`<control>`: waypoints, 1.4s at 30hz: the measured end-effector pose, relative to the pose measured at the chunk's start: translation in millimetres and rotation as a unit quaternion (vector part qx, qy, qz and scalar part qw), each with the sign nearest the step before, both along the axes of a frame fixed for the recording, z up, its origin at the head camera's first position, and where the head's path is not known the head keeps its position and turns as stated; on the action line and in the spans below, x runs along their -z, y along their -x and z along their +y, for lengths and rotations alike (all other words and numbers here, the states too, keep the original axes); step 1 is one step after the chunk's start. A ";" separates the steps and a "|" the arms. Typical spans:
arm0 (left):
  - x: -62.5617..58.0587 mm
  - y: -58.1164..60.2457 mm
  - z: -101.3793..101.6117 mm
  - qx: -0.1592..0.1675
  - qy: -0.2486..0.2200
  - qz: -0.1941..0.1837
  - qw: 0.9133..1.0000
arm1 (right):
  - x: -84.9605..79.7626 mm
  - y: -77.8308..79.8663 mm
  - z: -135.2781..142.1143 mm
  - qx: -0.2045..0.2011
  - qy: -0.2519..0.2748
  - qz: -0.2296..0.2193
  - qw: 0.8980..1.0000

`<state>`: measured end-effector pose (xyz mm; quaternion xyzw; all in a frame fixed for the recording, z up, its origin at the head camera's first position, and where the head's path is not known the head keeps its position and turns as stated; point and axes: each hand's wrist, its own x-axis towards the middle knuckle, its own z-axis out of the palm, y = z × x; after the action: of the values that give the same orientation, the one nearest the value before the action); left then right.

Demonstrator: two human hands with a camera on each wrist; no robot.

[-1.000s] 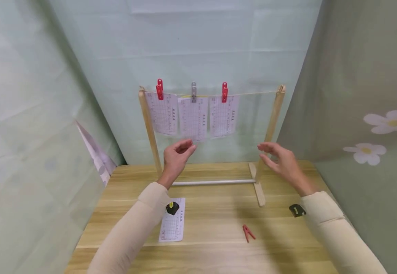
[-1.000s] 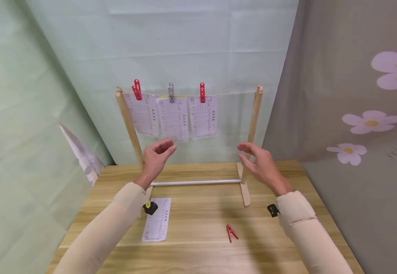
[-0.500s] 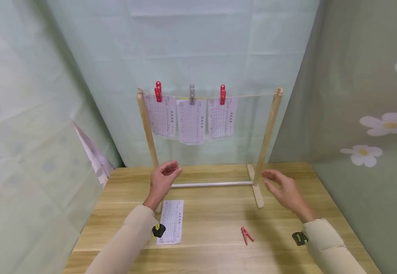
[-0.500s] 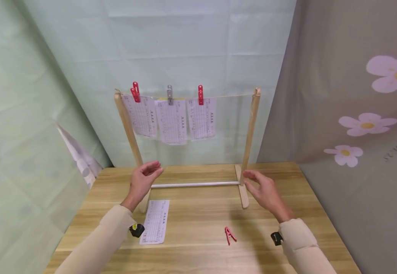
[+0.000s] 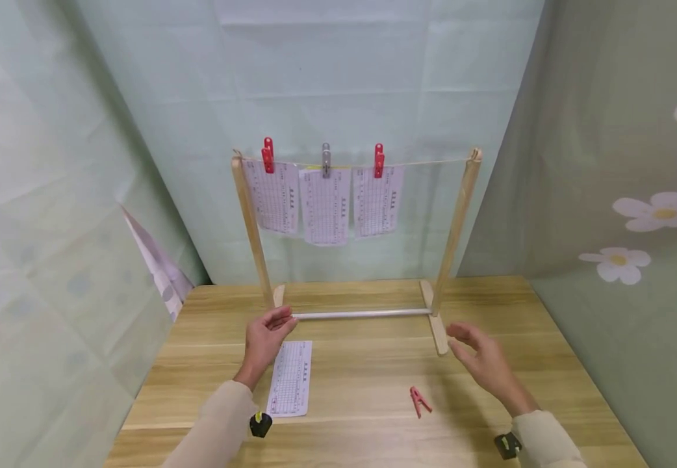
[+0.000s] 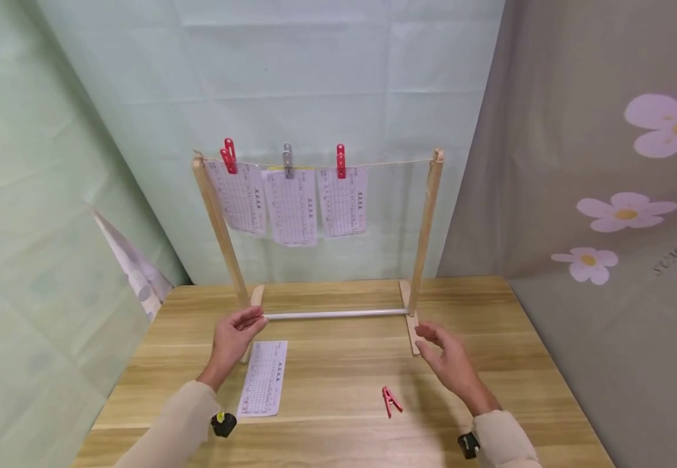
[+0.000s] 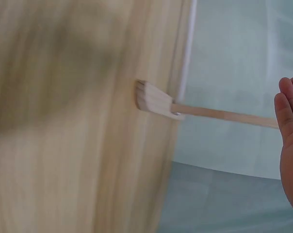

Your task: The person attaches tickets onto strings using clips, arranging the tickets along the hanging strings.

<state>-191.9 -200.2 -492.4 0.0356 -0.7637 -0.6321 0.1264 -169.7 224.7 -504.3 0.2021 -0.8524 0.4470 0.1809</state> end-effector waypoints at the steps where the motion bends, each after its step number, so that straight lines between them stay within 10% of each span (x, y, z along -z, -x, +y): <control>1: 4.3 -2.2 -0.1 -0.001 -0.003 -0.004 1.000 | 3.3 -1.6 -0.7 0.000 0.002 -0.001 1.000; 10: 39.9 -11.0 -6.6 -0.018 -0.030 -0.016 0.999 | 28.0 -15.7 -4.5 0.015 0.009 -0.034 0.999; 24: 73.4 -19.4 -28.1 -0.025 0.079 -0.109 0.991 | 58.3 -28.9 -11.6 0.018 0.040 -0.105 0.994; 34: 85.6 -21.8 -34.3 -0.053 0.148 -0.131 0.979 | 78.0 -40.2 -16.6 0.023 0.079 -0.230 0.970; 42: 89.2 -24.7 -27.2 -0.065 0.171 -0.152 0.971 | 90.9 -48.3 -19.9 0.005 0.044 -0.226 0.973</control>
<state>-167.1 -227.4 -581.6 0.1587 -0.8667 -0.4698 0.0533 -121.4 204.8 -595.2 0.0839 -0.8518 0.5171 -0.0054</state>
